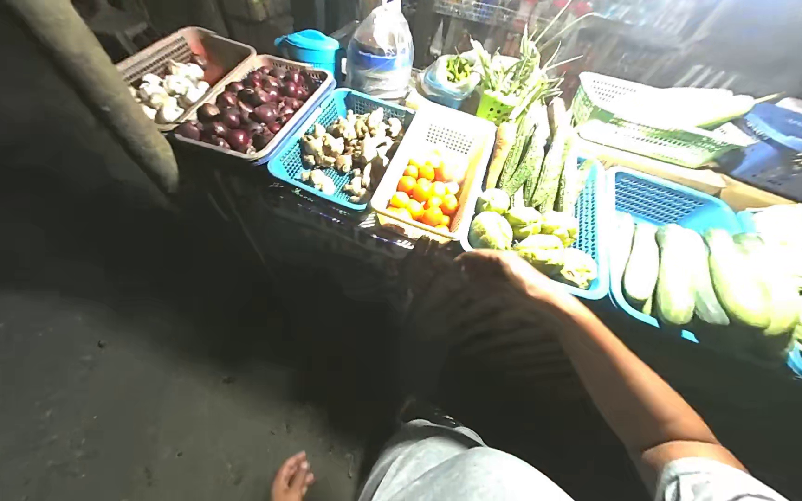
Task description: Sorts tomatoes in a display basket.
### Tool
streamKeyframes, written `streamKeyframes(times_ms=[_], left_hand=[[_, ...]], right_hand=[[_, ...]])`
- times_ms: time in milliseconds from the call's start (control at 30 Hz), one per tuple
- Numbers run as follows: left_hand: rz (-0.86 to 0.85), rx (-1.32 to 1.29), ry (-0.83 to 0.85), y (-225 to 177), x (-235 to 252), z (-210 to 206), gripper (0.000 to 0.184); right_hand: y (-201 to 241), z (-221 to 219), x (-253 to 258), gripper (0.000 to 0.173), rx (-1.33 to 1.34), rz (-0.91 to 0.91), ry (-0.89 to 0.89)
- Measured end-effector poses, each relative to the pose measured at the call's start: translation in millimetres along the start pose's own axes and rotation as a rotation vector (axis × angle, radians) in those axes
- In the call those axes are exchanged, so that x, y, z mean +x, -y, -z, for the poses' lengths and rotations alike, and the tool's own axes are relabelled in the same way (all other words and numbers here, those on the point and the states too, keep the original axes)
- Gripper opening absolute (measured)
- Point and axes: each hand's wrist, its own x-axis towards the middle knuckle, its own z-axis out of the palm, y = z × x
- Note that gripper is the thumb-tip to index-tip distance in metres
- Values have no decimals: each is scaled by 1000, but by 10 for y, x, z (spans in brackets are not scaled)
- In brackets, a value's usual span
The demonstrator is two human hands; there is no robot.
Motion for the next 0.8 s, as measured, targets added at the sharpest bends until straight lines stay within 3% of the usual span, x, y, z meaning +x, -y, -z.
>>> streamKeyframes(times_ms=[100,167,300,400,533,633,800], left_hand=[[-182,91,-68,-1129,562,80,36],[-351,145,-78,-1891,792,45,35],[-697,144,-63,-3043,994,-186,34],[-884,91,-9,-3455,1022,-357,32],[-934,4,93,-3698,1051,-408,28],[-931,-24,154,-3812,1149,-318,26],[-971,-70,272,-4155,1404,-129,24]], right_hand=[[-45,490,370,23,-207,103,-201],[-15,741,638,21,-302,44,-277],[-131,977,1384,22,-413,-1,-220],[-312,887,1977,23,-453,-90,-78],[-521,676,2513,29,-538,-329,53],[-554,560,2639,31,-635,-470,103],[-686,598,2663,45,-596,-479,43]])
